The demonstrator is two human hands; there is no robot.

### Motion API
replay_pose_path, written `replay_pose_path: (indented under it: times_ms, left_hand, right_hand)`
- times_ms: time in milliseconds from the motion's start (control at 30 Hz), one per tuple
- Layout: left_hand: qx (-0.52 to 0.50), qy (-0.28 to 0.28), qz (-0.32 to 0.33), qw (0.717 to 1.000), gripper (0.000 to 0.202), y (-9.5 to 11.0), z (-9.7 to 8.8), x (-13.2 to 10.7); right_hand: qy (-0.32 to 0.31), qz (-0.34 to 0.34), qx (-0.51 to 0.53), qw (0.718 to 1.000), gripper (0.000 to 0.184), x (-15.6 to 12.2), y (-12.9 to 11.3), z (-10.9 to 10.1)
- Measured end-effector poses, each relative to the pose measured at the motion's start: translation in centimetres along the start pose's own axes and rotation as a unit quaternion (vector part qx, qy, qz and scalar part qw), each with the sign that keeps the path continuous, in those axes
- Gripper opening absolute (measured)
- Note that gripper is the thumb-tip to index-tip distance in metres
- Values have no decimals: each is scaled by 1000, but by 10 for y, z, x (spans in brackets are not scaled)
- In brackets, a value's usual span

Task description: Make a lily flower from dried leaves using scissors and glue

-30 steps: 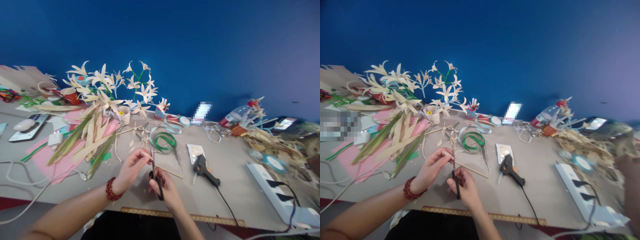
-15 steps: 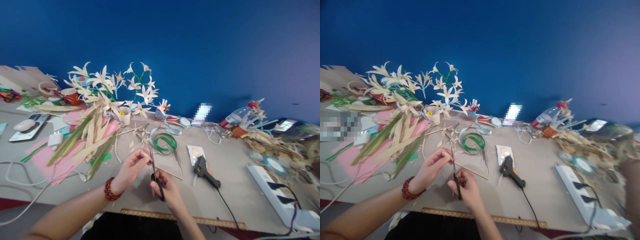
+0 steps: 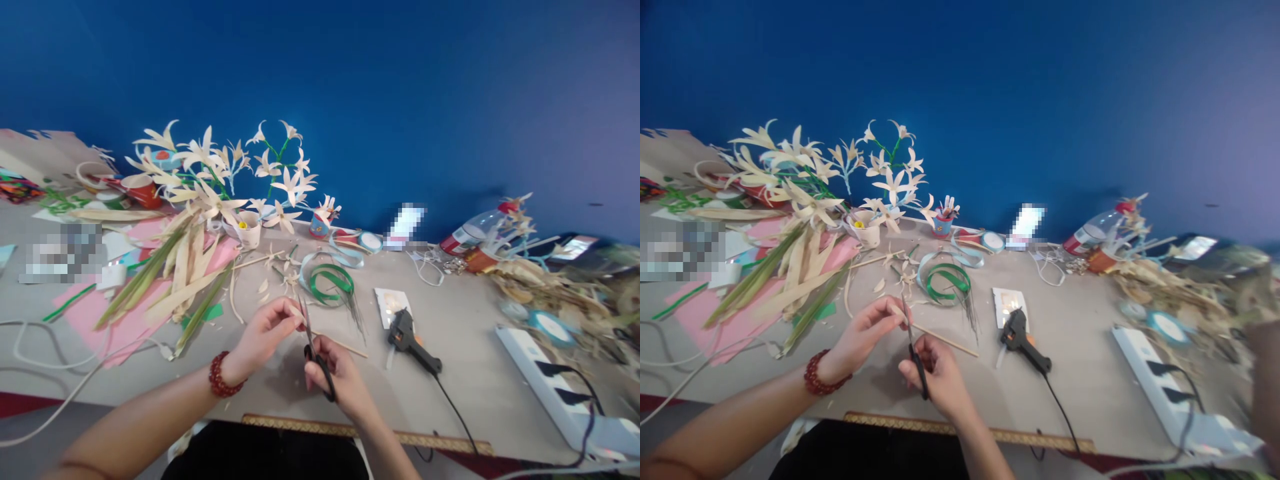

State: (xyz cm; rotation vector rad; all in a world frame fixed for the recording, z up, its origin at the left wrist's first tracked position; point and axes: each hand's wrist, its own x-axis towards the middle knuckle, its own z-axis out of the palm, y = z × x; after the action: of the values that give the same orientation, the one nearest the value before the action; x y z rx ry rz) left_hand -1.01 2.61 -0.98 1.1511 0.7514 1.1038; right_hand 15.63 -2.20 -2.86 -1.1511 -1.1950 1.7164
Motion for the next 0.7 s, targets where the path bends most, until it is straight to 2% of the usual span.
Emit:
replay_pose_path:
  times_ms: [700]
  left_hand:
    - [7, -10, 1, 1000, 18, 2, -1, 1]
  right_hand:
    - [12, 10, -26, 1000, 47, 0, 5, -3]
